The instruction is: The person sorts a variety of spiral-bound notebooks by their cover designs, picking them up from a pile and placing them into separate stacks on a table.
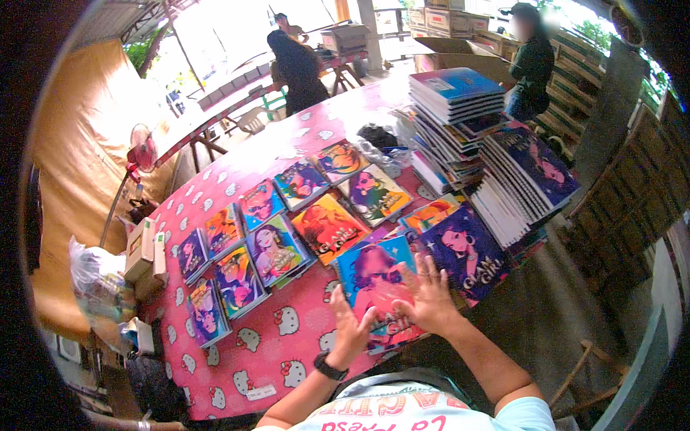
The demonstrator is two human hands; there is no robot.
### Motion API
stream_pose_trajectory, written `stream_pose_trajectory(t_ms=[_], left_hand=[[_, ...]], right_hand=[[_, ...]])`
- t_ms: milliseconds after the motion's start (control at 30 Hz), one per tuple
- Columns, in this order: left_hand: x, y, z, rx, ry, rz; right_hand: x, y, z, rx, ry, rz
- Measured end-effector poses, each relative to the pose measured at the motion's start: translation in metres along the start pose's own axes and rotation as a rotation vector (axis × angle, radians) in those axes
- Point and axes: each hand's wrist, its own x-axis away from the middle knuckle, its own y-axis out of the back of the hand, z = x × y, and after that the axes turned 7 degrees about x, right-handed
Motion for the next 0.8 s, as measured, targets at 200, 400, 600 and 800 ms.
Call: stream_pose_trajectory(t_ms=[200, 400, 600, 800], left_hand=[[-0.033, 0.035, 0.036, 0.122, -0.086, 0.113], [-0.128, 0.203, 0.183, 0.059, 0.132, -0.102], [-0.237, 0.301, 0.315, -0.39, 0.285, -0.389], [-0.287, 0.297, 0.343, -0.593, 0.672, -0.354]], right_hand=[[-0.007, 0.03, 0.018, 0.178, -0.136, -0.169], [-0.09, -0.007, 0.192, -0.732, 0.061, -0.124], [-0.213, -0.158, 0.295, -0.174, 0.013, 0.137], [-0.259, -0.176, 0.319, -0.19, -0.1, 0.197]])
